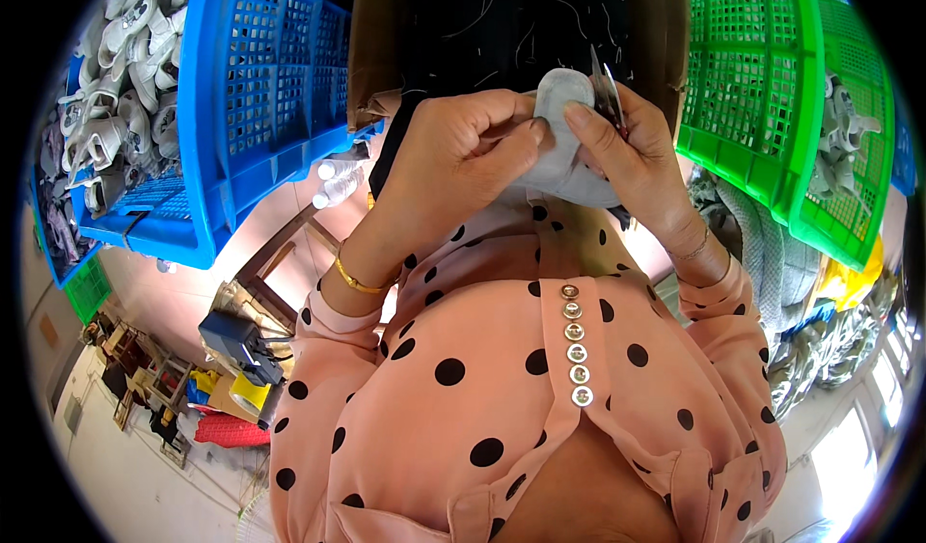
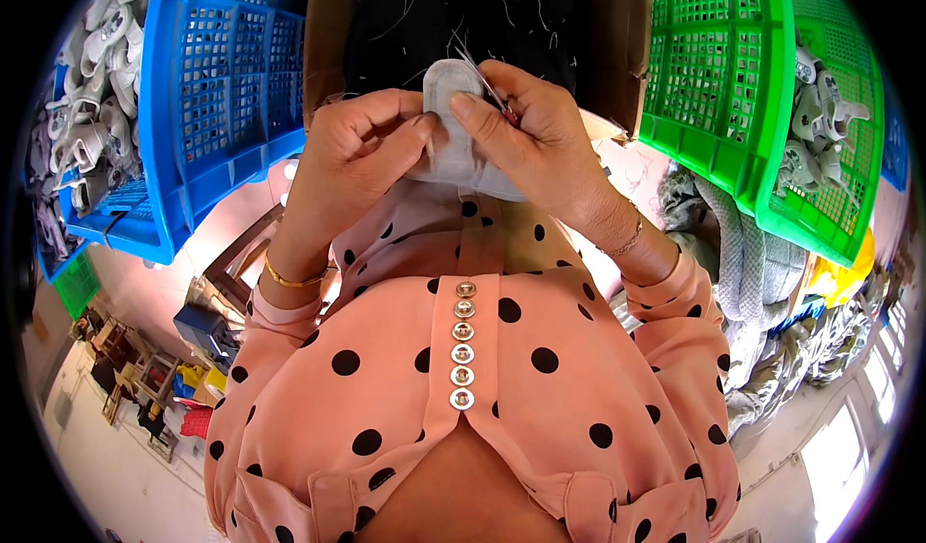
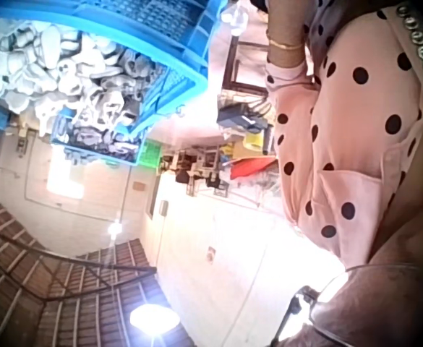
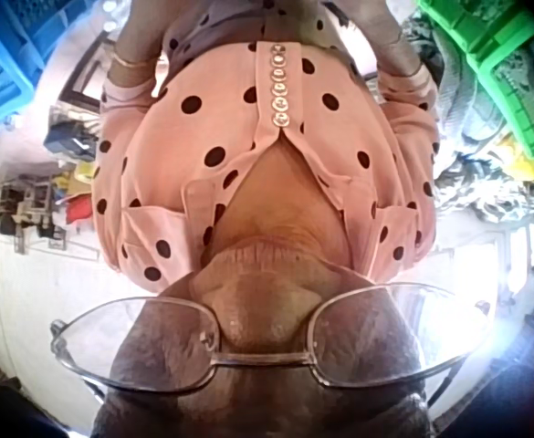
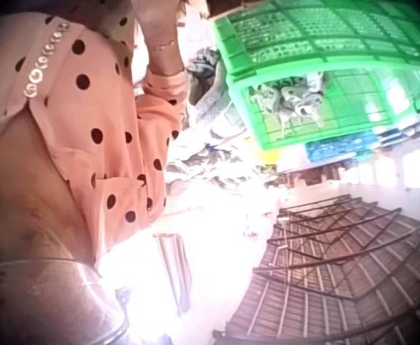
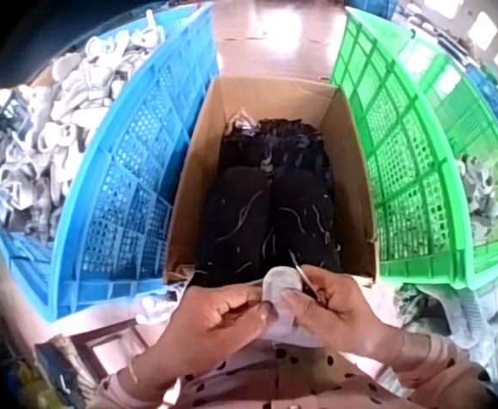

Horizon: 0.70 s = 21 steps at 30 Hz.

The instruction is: The person uses small scissors to trim excess threads and fabric from the edges of white slippers. They handle the slippers one at a time, rotating them to access different sides, and place the finished items into a blue basket.

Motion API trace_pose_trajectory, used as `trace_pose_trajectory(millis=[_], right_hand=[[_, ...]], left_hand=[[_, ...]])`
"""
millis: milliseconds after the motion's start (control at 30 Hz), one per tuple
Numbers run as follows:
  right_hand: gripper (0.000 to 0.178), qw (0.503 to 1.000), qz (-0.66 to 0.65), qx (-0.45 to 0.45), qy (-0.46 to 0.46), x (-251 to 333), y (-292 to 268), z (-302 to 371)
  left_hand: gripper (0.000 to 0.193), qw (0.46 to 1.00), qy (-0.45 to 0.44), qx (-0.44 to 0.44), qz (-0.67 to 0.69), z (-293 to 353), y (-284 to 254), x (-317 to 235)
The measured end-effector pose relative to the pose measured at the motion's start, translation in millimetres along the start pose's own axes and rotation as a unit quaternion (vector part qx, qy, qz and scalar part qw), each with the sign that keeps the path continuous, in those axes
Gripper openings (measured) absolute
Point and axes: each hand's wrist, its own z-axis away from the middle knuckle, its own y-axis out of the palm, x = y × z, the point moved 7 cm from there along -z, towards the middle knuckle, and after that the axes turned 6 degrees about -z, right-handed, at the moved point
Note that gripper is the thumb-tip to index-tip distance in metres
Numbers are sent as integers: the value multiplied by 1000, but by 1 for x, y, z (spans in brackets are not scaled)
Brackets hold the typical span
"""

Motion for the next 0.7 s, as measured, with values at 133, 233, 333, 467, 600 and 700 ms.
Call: trace_pose_trajectory(millis=[133, 233, 333, 467, 600, 700], right_hand=[[28, 1000, -29, -9, -7, 5, -4, -2], [28, 993, 57, -1, -103, 8, -9, -7], [27, 983, 148, 21, -106, 19, -8, -11], [32, 924, 307, -76, -215, 52, -15, -5], [38, 802, 505, -110, -299, 69, -10, 12], [39, 749, 572, -117, -314, 74, 0, 16]], left_hand=[[20, 996, -18, 3, 88, -1, -5, -5], [22, 991, 2, 12, 136, -5, -6, -12], [23, 998, 18, 10, 64, -12, -10, -13], [22, 986, -48, -37, 152, -15, -14, -6], [20, 967, -60, -91, 231, -13, -15, -4], [19, 960, -40, -103, 257, -12, -15, -5]])
